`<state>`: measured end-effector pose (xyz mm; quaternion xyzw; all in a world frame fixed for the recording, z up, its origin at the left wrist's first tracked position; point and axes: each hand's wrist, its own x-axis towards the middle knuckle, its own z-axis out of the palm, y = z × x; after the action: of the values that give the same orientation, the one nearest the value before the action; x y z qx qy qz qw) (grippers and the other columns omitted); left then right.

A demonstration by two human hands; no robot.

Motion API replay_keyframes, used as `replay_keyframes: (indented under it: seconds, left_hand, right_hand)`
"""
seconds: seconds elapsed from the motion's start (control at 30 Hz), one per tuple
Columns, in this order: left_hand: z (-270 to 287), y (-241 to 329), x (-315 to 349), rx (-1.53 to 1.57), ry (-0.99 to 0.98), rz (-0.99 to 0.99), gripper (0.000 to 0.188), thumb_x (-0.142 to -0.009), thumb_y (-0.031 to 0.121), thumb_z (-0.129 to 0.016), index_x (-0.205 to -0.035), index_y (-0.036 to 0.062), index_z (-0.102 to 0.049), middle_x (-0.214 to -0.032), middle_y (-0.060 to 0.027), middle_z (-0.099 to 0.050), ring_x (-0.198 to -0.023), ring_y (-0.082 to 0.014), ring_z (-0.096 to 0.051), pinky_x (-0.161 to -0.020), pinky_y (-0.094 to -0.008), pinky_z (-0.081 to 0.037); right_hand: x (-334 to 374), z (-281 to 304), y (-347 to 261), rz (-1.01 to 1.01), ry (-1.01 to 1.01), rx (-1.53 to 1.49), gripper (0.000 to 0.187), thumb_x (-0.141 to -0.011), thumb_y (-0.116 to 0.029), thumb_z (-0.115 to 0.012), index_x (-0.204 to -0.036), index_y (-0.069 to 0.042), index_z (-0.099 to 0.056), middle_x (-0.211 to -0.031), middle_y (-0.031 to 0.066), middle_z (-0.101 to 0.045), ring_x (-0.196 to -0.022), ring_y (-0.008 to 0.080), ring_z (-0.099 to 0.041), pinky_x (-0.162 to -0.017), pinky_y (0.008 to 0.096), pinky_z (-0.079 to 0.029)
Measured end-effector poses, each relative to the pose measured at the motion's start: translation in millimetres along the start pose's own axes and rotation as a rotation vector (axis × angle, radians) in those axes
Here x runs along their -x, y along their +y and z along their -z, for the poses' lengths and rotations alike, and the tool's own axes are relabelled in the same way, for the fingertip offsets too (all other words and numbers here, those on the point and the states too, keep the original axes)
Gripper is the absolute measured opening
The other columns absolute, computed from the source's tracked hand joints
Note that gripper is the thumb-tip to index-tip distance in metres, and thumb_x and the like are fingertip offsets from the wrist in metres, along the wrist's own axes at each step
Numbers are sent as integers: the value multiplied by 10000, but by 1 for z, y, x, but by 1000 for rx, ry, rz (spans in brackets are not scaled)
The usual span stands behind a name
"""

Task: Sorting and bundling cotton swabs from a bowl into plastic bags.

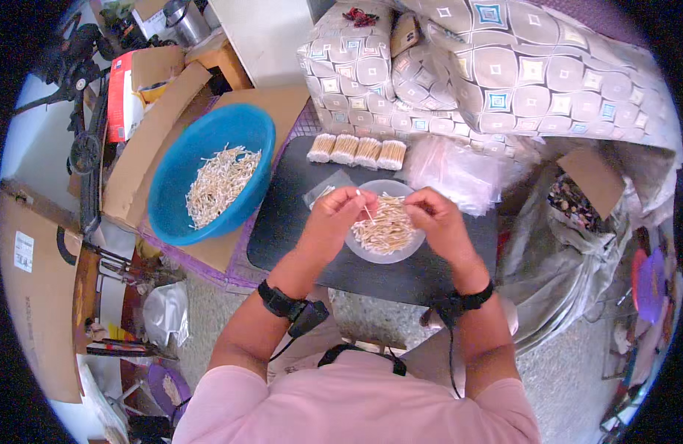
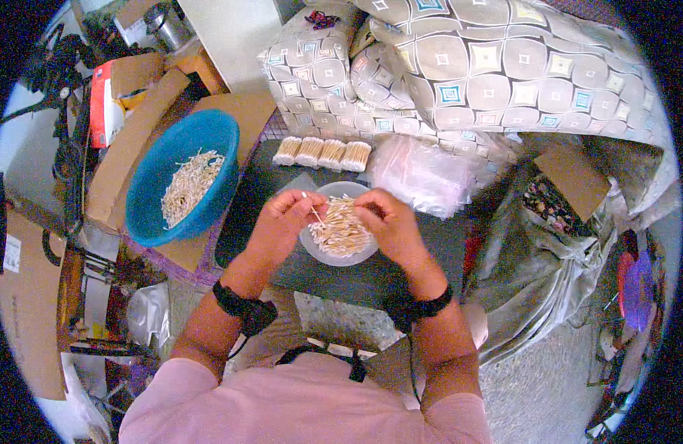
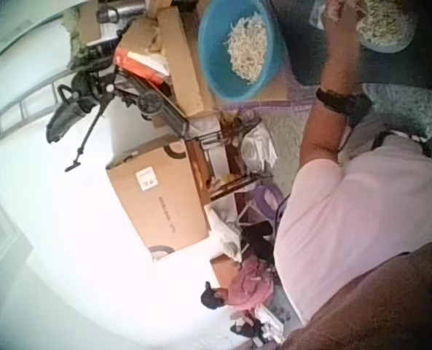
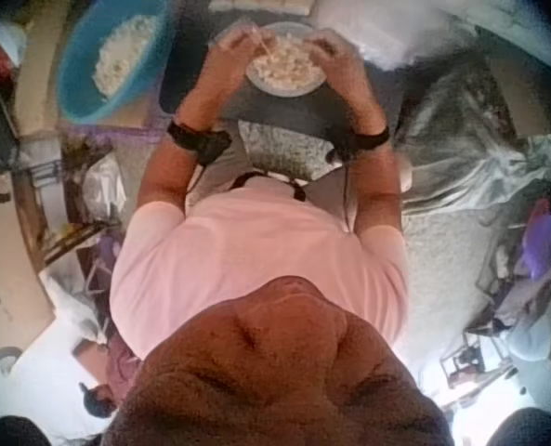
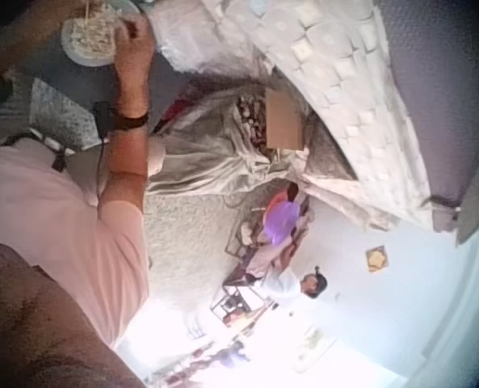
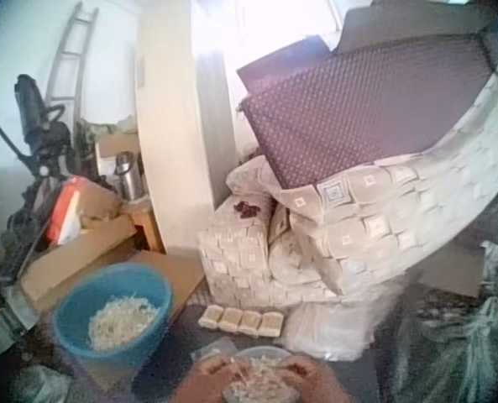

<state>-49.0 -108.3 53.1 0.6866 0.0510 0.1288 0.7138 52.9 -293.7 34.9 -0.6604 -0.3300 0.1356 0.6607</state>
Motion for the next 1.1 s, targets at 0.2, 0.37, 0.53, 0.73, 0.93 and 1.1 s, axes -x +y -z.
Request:
replay_keyframes:
  seconds: [0.2,0.37,0.53,0.73,0.93,1.1]
  left_hand:
    - [2,-9,-9,298,47,148,152,-951,150,-481,-1004,41,-572,-897,-18,-601,-689,-116,-549,-665,-249,-474]
    - [2,-25,-8,-580,-11,26,153,-864,146,-607,-996,75,-580,-786,-15,-574,-608,-119,-513,-551,-266,-431]
    - [-12,-27,-9,-831,-163,-49,190,-791,153,-661,-946,63,-596,-791,-96,-576,-671,-205,-563,-615,-327,-458]
    - [-21,-30,-18,-996,-183,-141,199,-805,228,-649,-891,53,-606,-815,-140,-596,-778,-313,-592,-691,-406,-472]
    - [-17,-37,-22,-982,-148,-198,166,-807,193,-648,-877,44,-625,-825,-142,-607,-782,-322,-594,-697,-401,-478]
    - [-2,-16,-10,-879,-10,-148,132,-799,137,-663,-887,44,-633,-814,-119,-618,-703,-252,-597,-642,-339,-482]
  right_hand:
    - [-15,34,-9,87,9,314,75,-838,-18,-605,-913,-12,-608,-847,22,-604,-743,92,-563,-652,235,-459]
    - [-9,17,3,180,-124,576,163,-758,-8,-628,-918,-41,-629,-850,111,-590,-751,237,-598,-671,305,-481]
    - [-7,15,10,157,-99,631,142,-772,-133,-638,-899,-70,-628,-881,134,-577,-857,335,-582,-749,415,-477]
    - [-7,25,14,116,-76,707,156,-778,-123,-639,-923,-64,-626,-896,132,-598,-812,315,-602,-717,392,-481]
    - [-7,24,18,93,-99,727,151,-784,-108,-641,-918,-43,-621,-891,137,-620,-788,293,-621,-692,365,-486]
    - [-7,22,12,162,-50,629,182,-822,-200,-600,-957,-83,-633,-892,153,-604,-844,339,-601,-743,423,-479]
